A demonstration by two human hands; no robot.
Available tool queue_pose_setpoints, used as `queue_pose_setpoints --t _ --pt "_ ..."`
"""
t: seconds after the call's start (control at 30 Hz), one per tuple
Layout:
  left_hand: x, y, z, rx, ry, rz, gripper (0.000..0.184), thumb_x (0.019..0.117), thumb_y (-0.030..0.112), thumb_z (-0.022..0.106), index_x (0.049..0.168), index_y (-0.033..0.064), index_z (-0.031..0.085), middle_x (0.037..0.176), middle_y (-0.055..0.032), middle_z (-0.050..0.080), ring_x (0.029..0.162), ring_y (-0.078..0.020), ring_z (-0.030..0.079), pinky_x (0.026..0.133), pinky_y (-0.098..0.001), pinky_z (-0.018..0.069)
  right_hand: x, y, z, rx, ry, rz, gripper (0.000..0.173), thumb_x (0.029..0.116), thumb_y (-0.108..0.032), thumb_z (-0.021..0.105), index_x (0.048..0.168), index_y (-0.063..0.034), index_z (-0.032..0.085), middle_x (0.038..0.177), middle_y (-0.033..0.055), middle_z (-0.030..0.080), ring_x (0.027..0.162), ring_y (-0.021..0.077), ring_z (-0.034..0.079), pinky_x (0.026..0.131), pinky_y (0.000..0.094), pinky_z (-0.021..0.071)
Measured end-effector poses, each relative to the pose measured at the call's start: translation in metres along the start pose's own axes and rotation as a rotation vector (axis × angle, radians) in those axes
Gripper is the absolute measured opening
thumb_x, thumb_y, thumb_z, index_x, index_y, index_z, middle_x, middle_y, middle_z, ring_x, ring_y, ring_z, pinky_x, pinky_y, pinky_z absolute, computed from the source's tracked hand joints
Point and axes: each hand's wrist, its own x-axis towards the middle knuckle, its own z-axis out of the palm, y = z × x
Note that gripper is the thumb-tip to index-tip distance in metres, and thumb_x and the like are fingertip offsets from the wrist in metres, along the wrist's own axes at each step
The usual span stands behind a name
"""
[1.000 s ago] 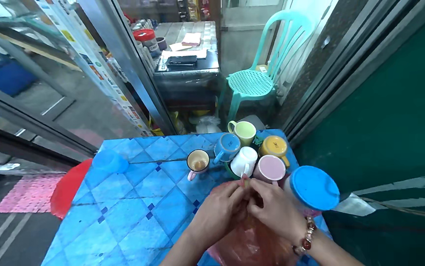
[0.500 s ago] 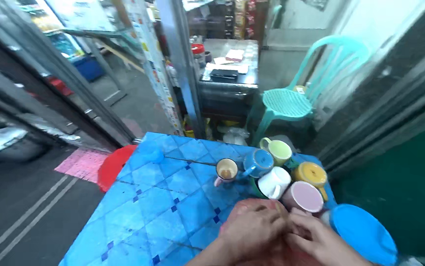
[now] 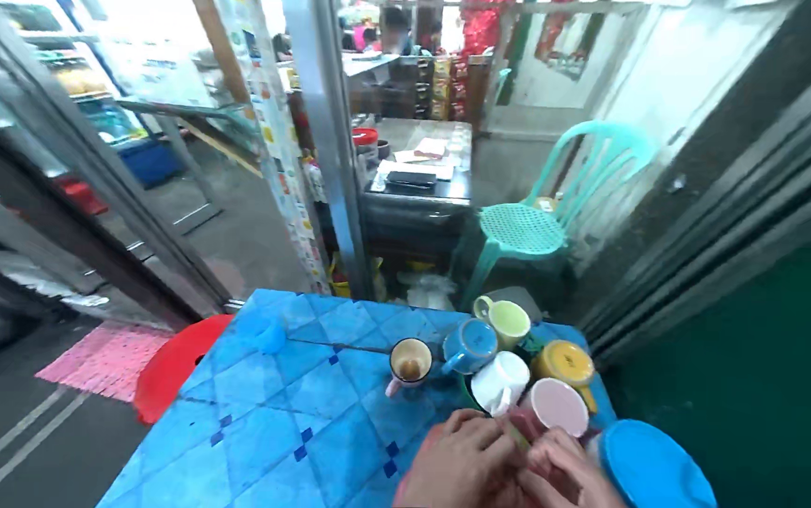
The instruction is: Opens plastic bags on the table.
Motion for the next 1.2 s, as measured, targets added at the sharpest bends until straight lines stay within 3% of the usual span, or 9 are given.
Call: queue_pose_setpoints --t 0.2,0.37,0.43,0.57,0.67,0.8,1.0,1.07,1.2 --pt "-0.010 -0.007 0.016 -0.167 -0.036 -0.202 0.043 0.0836 0.026 0.080 0.118 0.0037 0.066 0.122 -0.0194 0.065 0.114 -0.0356 0.063 0.096 -0.0525 0.0543 0.004 -0.027 -0.017 0.897 0.058 -0.247 0.016 0.0997 -0.025 0.060 0.104 -0.0235 0.076 0.116 -0.0013 0.066 0.113 0.0173 0.061 0.097 0.0370 0.0536" --pt "-0.012 -0.013 0.018 -0.182 -0.025 -0.239 0.027 0.0862 0.007 0.071 0.112 0.0068 0.066 0.107 -0.0098 0.070 0.100 -0.0252 0.068 0.089 -0.0478 0.0569 -0.008 -0.027 -0.009 -0.163 0.039 0.066 0.062 0.0974 -0.030 0.066 0.152 -0.0091 0.048 0.124 0.0118 0.068 0.111 0.0266 0.066 0.098 0.0514 0.0533" --pt "-0.010 -0.026 0.000 -0.248 0.102 -0.311 0.021 0.0901 0.004 0.067 0.111 0.0034 0.066 0.104 -0.0082 0.069 0.093 -0.0182 0.069 0.084 -0.0385 0.0601 -0.028 -0.019 0.008 -0.297 0.001 0.060 0.044 0.0977 -0.021 0.066 0.139 -0.0053 0.061 0.111 0.0144 0.073 0.105 0.0342 0.069 0.100 0.0631 0.0474" --pt "-0.031 -0.074 -0.045 -0.536 0.501 -0.862 0.020 0.0996 0.011 0.061 0.114 -0.0016 0.057 0.085 -0.0082 0.072 0.067 -0.0141 0.068 0.062 -0.0318 0.0584 -0.086 0.003 -0.008 -0.153 0.066 -0.039 0.017 0.0915 -0.002 0.059 0.087 -0.0028 0.075 0.101 0.0163 0.069 0.102 0.0298 0.064 0.094 0.0466 0.0517" --pt "-0.073 -0.111 -0.079 -0.542 0.575 -1.170 0.026 0.1061 0.017 0.055 0.125 0.0003 0.051 0.088 -0.0089 0.069 0.062 -0.0130 0.063 0.058 -0.0294 0.0540 -0.125 0.023 -0.039 -0.201 -0.052 0.114 0.020 0.0918 -0.001 0.055 0.094 0.0017 0.074 0.115 0.0232 0.067 0.113 0.0383 0.062 0.100 0.0533 0.0489" --pt "-0.064 -0.069 -0.092 -0.209 0.467 -0.809 0.028 0.1007 0.016 0.058 0.122 -0.0025 0.057 0.093 -0.0078 0.070 0.079 -0.0148 0.069 0.071 -0.0344 0.0579 -0.128 -0.007 -0.053 -0.255 0.140 0.070 0.035 0.0952 0.003 0.045 0.114 0.0006 0.074 0.120 0.0230 0.066 0.112 0.0300 0.065 0.095 0.0410 0.0551" --pt "-0.005 0.030 -0.010 -0.043 -0.129 -0.051 0.023 0.1040 0.021 0.056 0.121 0.0124 0.068 0.115 -0.0037 0.072 0.112 -0.0189 0.068 0.105 -0.0442 0.0518 -0.037 -0.031 -0.003 -0.331 0.238 -0.060 0.028 0.0900 0.004 0.051 0.103 -0.0057 0.074 0.103 0.0078 0.071 0.093 0.0156 0.071 0.082 0.0328 0.0621" --pt "-0.018 0.028 0.004 0.192 -0.215 -0.002 0.021 0.1001 0.024 0.061 0.117 0.0155 0.070 0.107 -0.0025 0.074 0.102 -0.0205 0.072 0.098 -0.0473 0.0543 -0.028 -0.025 0.003 -0.496 -0.040 0.167 0.028 0.0932 -0.008 0.062 0.121 -0.0067 0.070 0.120 0.0189 0.066 0.107 0.0342 0.068 0.087 0.0506 0.0591" --pt "-0.065 0.034 -0.042 0.203 -0.470 -0.372 0.054 0.0915 0.042 0.073 0.138 0.0152 0.063 0.111 -0.0111 0.075 0.094 -0.0319 0.073 0.093 -0.0635 0.0490 -0.051 -0.028 0.010 -0.476 -0.338 0.395 0.098 0.0821 -0.051 0.082 0.160 -0.0106 0.037 0.153 0.0300 0.043 0.138 0.0515 0.043 0.108 0.0696 0.0396"
